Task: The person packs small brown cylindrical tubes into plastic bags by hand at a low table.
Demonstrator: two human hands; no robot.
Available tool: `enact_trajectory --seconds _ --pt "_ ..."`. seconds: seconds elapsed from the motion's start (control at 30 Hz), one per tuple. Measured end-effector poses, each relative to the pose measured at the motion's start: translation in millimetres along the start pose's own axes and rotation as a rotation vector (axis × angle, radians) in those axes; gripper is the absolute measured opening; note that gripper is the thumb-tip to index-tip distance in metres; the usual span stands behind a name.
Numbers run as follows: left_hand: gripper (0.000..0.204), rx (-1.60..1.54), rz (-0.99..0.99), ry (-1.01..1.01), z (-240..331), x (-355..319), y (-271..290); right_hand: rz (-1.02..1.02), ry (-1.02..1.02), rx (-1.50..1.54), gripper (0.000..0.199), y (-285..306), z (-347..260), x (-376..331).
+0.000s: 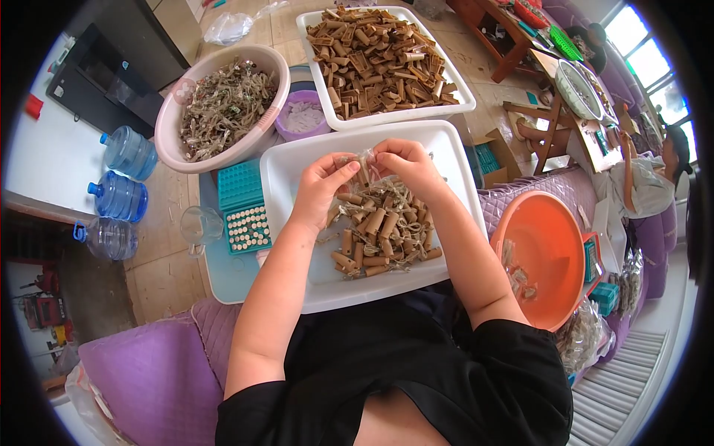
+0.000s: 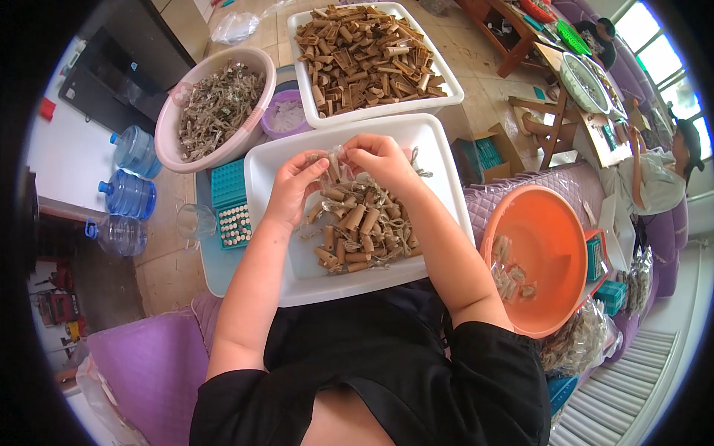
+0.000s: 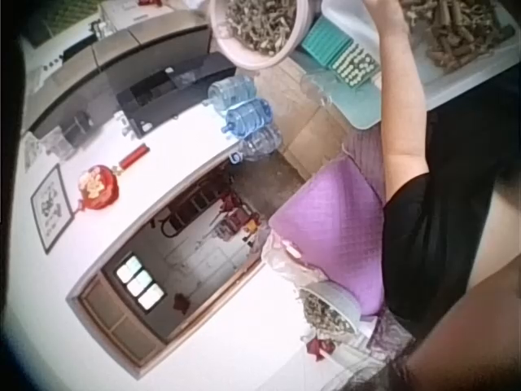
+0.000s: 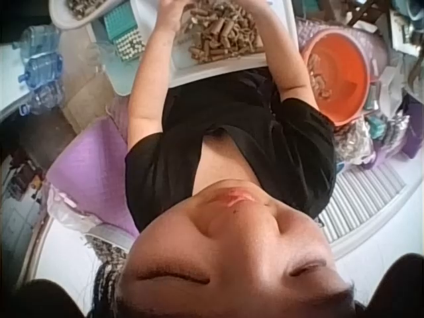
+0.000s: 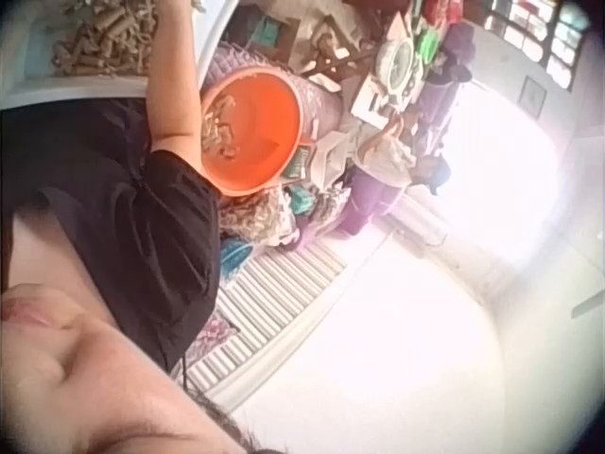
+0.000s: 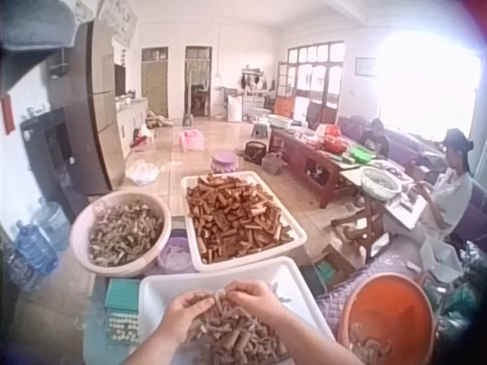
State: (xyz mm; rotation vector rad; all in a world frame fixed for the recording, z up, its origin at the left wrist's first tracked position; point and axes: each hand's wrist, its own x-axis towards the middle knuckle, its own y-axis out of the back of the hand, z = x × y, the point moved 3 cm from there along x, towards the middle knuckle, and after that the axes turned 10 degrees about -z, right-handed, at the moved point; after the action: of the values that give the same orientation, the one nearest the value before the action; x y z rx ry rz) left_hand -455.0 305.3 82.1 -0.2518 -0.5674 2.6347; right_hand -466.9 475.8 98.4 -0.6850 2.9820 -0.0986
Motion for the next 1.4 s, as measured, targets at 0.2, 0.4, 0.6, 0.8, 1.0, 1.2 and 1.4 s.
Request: enact_trajectory --seconds 0.2,0.4,0.6,0.8,1.0,1.2,1.4 --pt "0.022 0.016 -0.006 0.006 5 -3 -4 -0.051 0.034 -0.064 0.017 -1 -1 -1" --pt "0.024 0.041 -0.001 0.019 3 -3 -3 -0.017 0.012 -0.127 0.018 -1 -4 -2" --pt "0.026 0.039 0.000 0.013 5 -2 1 -0.039 0.012 -0.066 0.016 1 -1 2" --pt "0.023 0.142 -0.006 0.026 5 2 -10 -0.012 0.010 -0.104 0.015 7 1 -3" --pt "0.023 0.301 0.042 -0.056 1 1 -2 0.595 0.215 -0.013 0.017 97 -19 -17" --pt "0.018 0.353 -0.028 -0.156 12 -3 -15 0.991 0.035 -0.039 0.015 210 21 -80" --pt "0.015 0.566 0.066 -0.303 33 -30 -9 1.199 -0.135 -0.079 0.016 222 46 -114"
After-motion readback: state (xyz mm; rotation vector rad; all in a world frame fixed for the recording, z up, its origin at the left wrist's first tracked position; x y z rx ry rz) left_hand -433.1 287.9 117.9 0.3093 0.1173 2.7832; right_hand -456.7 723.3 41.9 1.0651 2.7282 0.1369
